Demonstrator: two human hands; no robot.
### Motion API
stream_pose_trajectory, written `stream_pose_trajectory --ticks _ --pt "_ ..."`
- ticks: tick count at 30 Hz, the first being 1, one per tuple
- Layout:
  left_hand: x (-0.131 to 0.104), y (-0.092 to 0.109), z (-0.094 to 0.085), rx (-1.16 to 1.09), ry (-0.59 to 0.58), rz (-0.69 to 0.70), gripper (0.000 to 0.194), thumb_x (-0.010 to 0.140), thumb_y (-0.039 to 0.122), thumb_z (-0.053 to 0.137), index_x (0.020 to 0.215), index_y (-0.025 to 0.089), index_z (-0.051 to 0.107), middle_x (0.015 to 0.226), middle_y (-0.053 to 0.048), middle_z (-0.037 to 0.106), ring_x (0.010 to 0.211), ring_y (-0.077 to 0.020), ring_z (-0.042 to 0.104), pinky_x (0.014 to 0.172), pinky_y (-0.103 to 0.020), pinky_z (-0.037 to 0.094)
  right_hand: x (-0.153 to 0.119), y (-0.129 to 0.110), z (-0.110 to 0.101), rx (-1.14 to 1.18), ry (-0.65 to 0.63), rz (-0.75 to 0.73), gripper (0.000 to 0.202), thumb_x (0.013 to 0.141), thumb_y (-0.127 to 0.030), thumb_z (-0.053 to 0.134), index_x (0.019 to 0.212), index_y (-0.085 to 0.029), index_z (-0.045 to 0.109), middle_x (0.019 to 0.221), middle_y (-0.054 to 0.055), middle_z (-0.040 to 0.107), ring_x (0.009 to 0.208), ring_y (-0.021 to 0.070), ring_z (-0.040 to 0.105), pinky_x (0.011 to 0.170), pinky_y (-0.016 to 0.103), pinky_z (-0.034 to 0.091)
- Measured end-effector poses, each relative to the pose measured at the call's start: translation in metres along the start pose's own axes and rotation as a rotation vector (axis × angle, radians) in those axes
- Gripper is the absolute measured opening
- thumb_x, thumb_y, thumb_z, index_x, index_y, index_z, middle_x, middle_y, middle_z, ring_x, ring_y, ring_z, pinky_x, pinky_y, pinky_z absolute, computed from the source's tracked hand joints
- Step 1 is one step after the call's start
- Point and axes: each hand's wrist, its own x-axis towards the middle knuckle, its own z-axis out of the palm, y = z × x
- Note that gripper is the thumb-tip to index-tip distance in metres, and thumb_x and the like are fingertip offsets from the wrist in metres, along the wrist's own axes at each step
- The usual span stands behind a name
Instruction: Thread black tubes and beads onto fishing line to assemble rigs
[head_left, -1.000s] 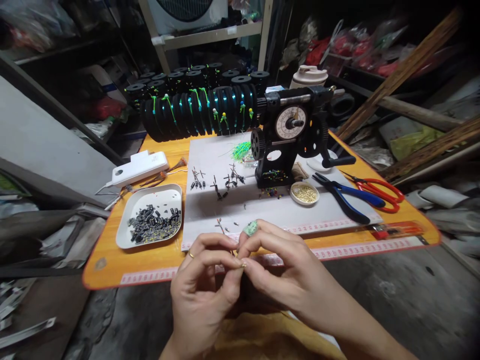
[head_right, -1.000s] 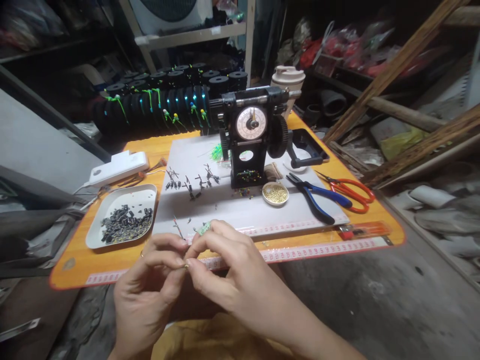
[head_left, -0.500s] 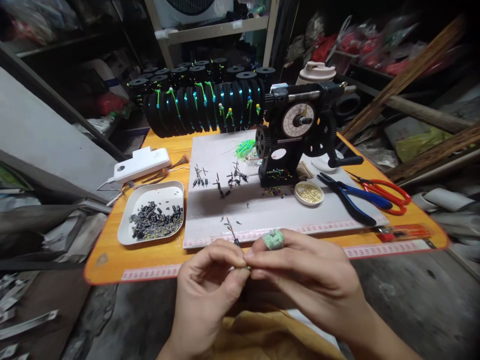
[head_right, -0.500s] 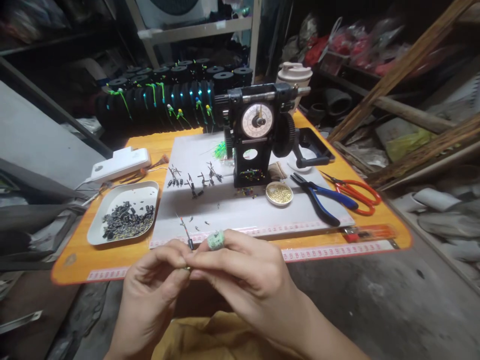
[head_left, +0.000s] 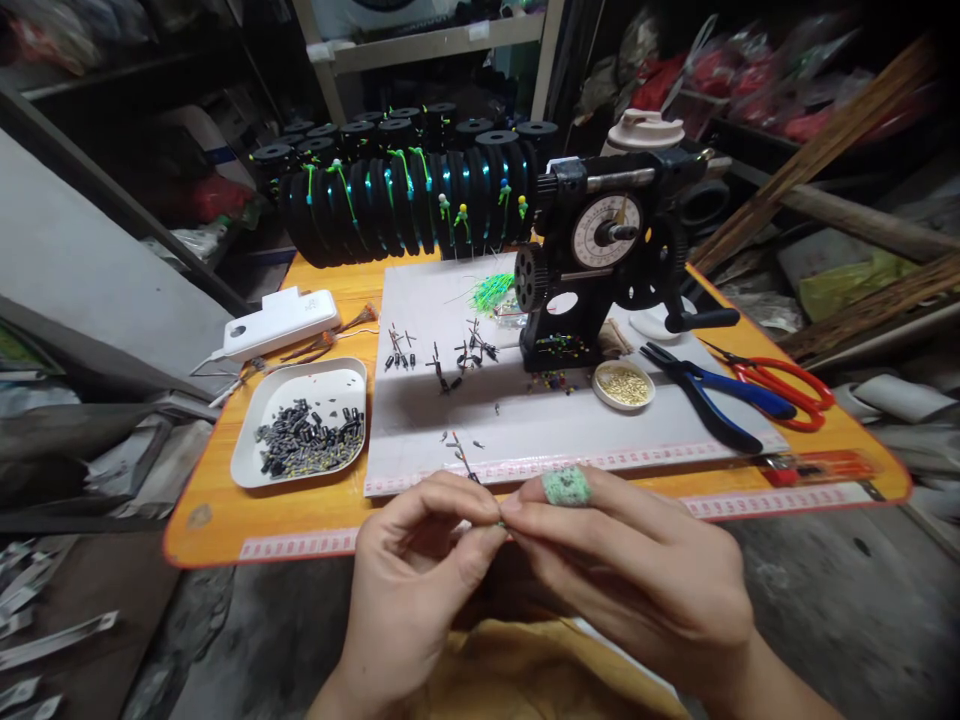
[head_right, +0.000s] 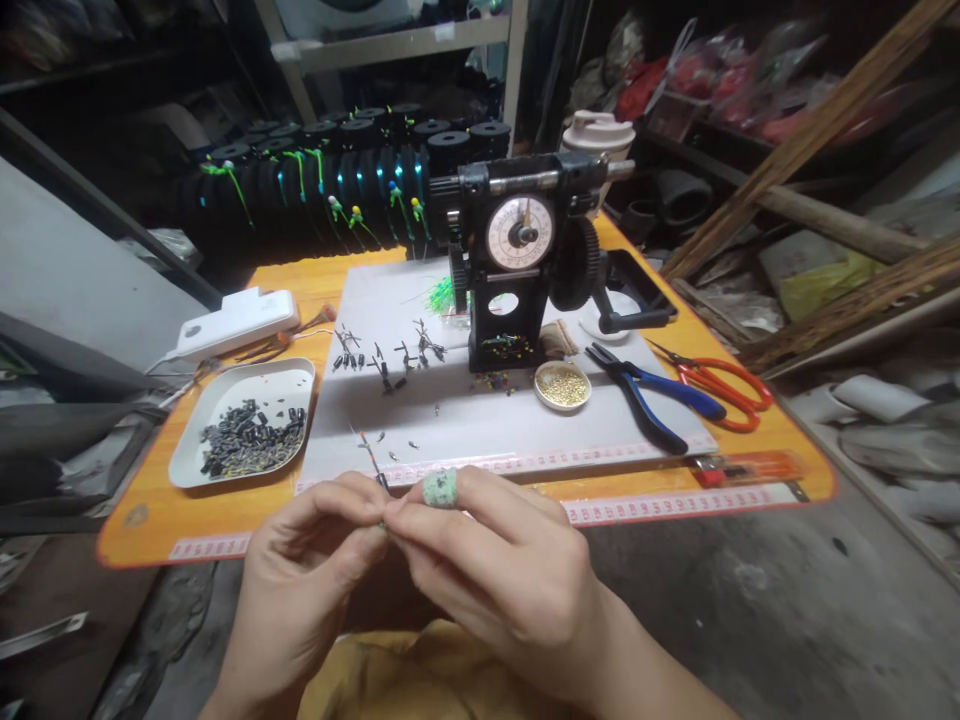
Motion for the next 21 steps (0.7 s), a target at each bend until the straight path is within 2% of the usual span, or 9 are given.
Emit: stream_pose_trajectory --ticks 2,5,12,15,21 --pt "0.0018 0.0028 0.0005 0.060 0.006 0.028 0.018 0.083 0.006 0.074 0.082 0.023 0.079 0.081 0.000 0.073 0.081 -0.0093 0.069 0.076 -0.013 0.056 -0.0005 0.0022 0.0009 -0.011 -0.002 0.013 0.025 0.090 -0.005 0.064 0.110 -0.019 0.071 0.081 0.004 0.068 0.071 0.0146 0.069 0.064 0.024 0.058" --pt "0.0036 0.0064 -0.0001 0.100 0.000 0.046 0.019 0.083 0.005 0.072 0.081 0.022 0.078 0.079 0.000 0.072 0.078 -0.0086 0.068 0.072 -0.011 0.056 0.0005 0.0055 0.0007 0.074 -0.048 0.071 0.021 0.091 -0.005 0.061 0.107 -0.018 0.068 0.079 0.003 0.065 0.068 0.0132 0.064 0.060 0.023 0.054" --pt "0.0023 0.0001 -0.0038 -0.018 -0.047 -0.063 0.015 0.085 0.006 0.070 0.080 0.019 0.069 0.081 -0.001 0.068 0.075 -0.0090 0.066 0.073 -0.014 0.055 0.0054 0.0076 0.0005 0.245 -0.148 0.198 0.013 0.093 -0.009 0.062 0.101 -0.020 0.066 0.080 0.001 0.064 0.070 0.0118 0.061 0.060 0.021 0.052" --pt "0.0042 0.0000 -0.0016 -0.014 -0.046 -0.047 0.015 0.084 0.006 0.070 0.078 0.018 0.064 0.081 -0.001 0.066 0.074 -0.0095 0.064 0.071 -0.015 0.054 0.0052 0.0059 0.0024 0.217 -0.133 0.189 0.016 0.093 -0.009 0.061 0.103 -0.020 0.066 0.080 0.002 0.064 0.071 0.0129 0.062 0.061 0.022 0.053" --pt "0.0102 0.0071 0.0034 0.164 -0.024 -0.009 0.018 0.077 0.002 0.069 0.075 0.019 0.062 0.077 -0.001 0.065 0.073 -0.0104 0.064 0.069 -0.016 0.054 0.0036 0.0041 0.0002 0.068 -0.129 0.082 0.022 0.092 -0.006 0.062 0.110 -0.019 0.064 0.083 0.003 0.065 0.071 0.0133 0.063 0.063 0.023 0.053"
